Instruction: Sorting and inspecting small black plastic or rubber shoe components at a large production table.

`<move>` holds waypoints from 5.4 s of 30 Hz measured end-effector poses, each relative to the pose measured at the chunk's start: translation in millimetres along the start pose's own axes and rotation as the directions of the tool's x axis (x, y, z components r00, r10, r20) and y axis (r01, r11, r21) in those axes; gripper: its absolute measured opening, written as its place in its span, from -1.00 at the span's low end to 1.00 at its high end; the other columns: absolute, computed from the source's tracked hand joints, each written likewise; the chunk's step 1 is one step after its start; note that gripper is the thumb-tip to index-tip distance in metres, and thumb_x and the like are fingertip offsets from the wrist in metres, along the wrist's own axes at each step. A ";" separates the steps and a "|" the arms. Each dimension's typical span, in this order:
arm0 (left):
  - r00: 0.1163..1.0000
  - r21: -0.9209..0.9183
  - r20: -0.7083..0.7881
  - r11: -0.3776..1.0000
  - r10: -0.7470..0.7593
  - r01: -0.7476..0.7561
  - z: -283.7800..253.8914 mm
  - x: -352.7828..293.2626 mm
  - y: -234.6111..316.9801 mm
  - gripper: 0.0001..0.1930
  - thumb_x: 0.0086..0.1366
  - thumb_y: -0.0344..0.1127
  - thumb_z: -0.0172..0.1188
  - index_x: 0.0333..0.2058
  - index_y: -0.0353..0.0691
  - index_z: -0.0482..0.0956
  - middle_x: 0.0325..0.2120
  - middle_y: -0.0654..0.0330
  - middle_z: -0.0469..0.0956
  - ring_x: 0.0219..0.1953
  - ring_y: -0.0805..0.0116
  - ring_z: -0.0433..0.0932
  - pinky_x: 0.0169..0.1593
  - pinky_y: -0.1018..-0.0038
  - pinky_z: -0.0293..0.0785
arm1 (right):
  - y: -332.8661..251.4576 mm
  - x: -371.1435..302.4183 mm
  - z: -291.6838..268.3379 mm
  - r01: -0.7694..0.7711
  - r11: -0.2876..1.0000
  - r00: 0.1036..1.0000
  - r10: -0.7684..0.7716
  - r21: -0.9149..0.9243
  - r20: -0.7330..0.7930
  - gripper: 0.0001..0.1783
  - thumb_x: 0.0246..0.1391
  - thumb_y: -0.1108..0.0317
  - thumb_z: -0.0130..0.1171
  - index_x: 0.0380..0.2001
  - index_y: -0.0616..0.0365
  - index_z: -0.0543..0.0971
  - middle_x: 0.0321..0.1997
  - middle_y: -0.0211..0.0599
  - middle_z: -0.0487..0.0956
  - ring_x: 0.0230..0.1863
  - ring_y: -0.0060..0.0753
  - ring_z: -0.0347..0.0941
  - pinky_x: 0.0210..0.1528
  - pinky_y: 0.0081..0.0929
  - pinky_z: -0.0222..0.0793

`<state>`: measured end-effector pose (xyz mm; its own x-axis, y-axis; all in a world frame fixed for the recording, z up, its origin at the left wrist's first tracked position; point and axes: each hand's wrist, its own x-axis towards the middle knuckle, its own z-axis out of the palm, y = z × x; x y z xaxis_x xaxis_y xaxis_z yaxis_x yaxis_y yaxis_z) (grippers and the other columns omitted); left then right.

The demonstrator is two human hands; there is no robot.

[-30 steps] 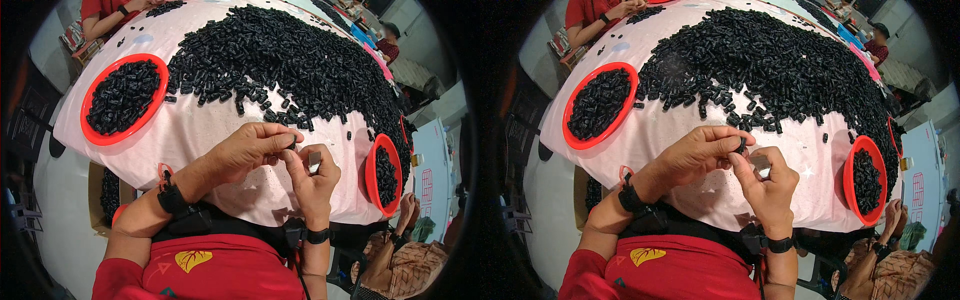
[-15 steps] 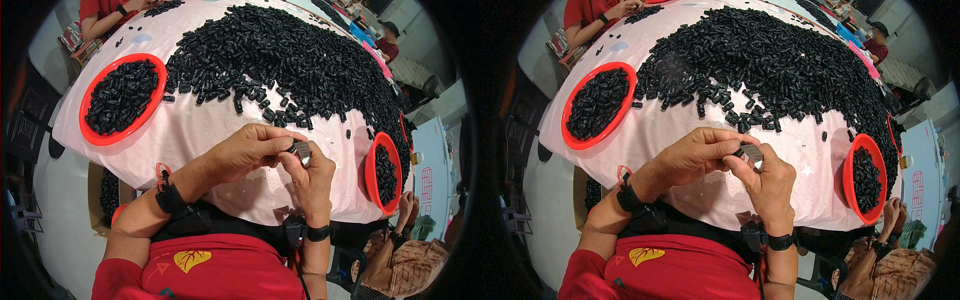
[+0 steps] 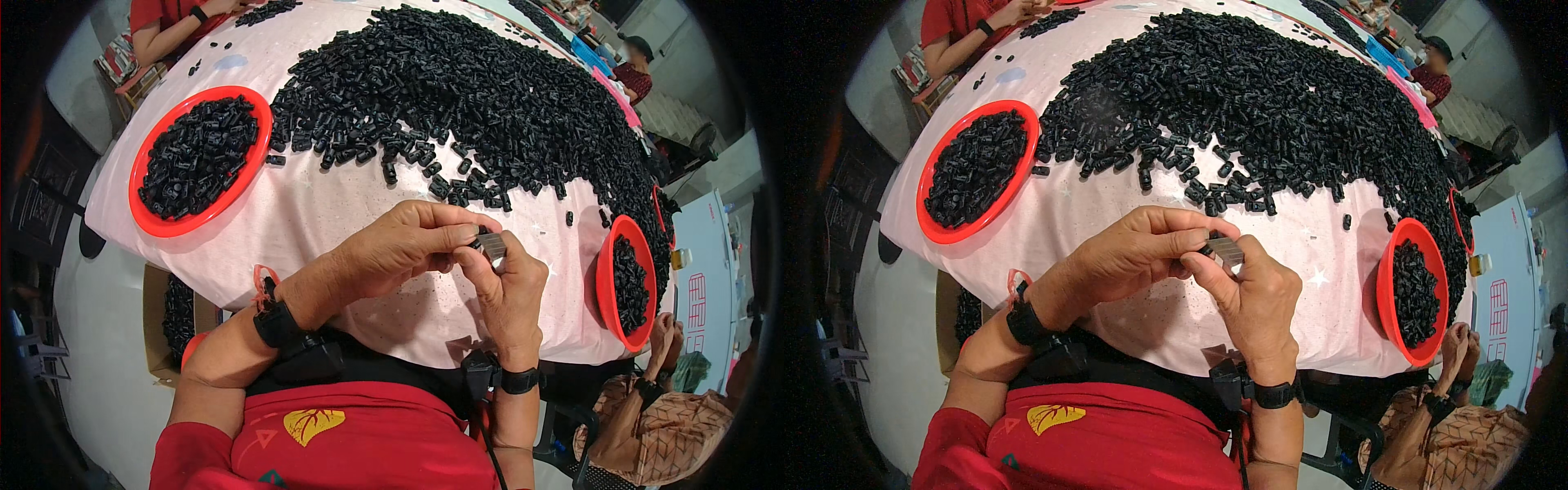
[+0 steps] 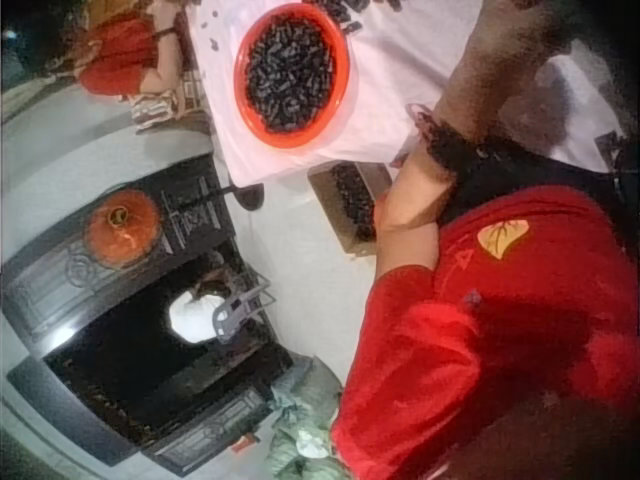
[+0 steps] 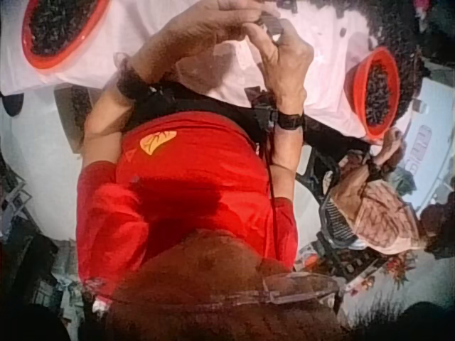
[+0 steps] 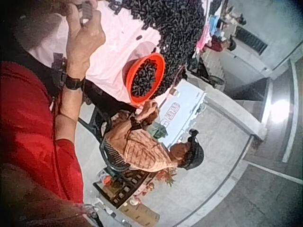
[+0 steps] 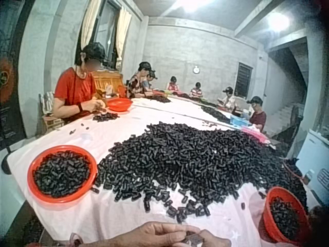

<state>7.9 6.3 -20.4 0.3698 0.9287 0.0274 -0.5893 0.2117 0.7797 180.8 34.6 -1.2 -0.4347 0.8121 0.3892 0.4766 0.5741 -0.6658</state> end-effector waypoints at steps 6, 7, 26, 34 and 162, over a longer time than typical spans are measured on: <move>0.999 0.009 -0.028 1.000 -0.018 0.018 2.8 0.1 0.4 -0.64 0.34 -0.24 0.08 0.02 -0.32 0.46 -0.23 0.27 0.56 -0.22 0.62 0.50 -0.12 0.65 0.44 | 2.2 -0.2 1.6 0.046 0.999 0.999 -0.047 -0.029 -0.024 -0.62 -0.05 0.08 0.34 -0.39 0.20 0.57 -0.65 -0.26 0.57 -0.62 -0.40 0.55 -0.61 -0.55 0.38; 0.999 0.010 -0.037 1.000 -0.021 0.021 3.4 0.4 0.5 -0.65 0.34 -0.24 0.08 0.02 -0.32 0.46 -0.24 0.28 0.56 -0.23 0.62 0.50 -0.12 0.66 0.44 | 2.4 -0.2 1.8 0.052 0.998 0.998 -0.053 -0.036 -0.031 -0.62 -0.05 0.08 0.34 -0.39 0.20 0.57 -0.64 -0.26 0.57 -0.62 -0.40 0.56 -0.61 -0.54 0.38; 0.998 -0.019 -0.047 0.999 -0.034 0.033 3.0 0.7 -1.2 -0.66 0.33 -0.25 0.10 0.01 -0.29 0.48 -0.21 0.29 0.55 -0.20 0.61 0.49 -0.13 0.66 0.42 | 1.2 -1.0 0.1 0.002 0.999 1.000 -0.002 -0.035 -0.010 -0.61 -0.09 0.07 0.36 -0.40 0.21 0.58 -0.64 -0.26 0.57 -0.62 -0.41 0.54 -0.59 -0.55 0.37; 0.997 -0.021 -0.071 0.999 -0.038 0.037 1.6 -0.5 -2.2 -0.66 0.32 -0.24 0.11 0.00 -0.28 0.49 -0.23 0.30 0.56 -0.22 0.63 0.49 -0.14 0.66 0.42 | -1.8 0.4 -0.3 0.015 0.998 1.000 -0.015 -0.063 0.006 -0.60 -0.08 0.05 0.35 -0.41 0.20 0.58 -0.64 -0.24 0.56 -0.63 -0.37 0.54 -0.61 -0.52 0.37; 0.983 -0.109 -0.157 0.991 -0.097 0.080 9.5 -4.1 5.5 -0.72 0.28 -0.22 0.17 -0.07 -0.16 0.48 -0.32 0.41 0.50 -0.32 0.68 0.45 -0.22 0.67 0.37 | 9.6 -4.2 0.4 0.045 0.993 0.991 -0.031 0.109 -0.131 -0.78 0.03 0.31 0.28 -0.34 0.21 0.54 -0.62 -0.32 0.54 -0.63 -0.56 0.44 -0.58 -0.58 0.31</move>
<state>10.0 0.7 -10.3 0.3076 0.9401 -0.1472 -0.6321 0.3175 0.7068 186.9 36.7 -9.5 -0.3456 0.8006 0.4895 0.3698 0.5957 -0.7131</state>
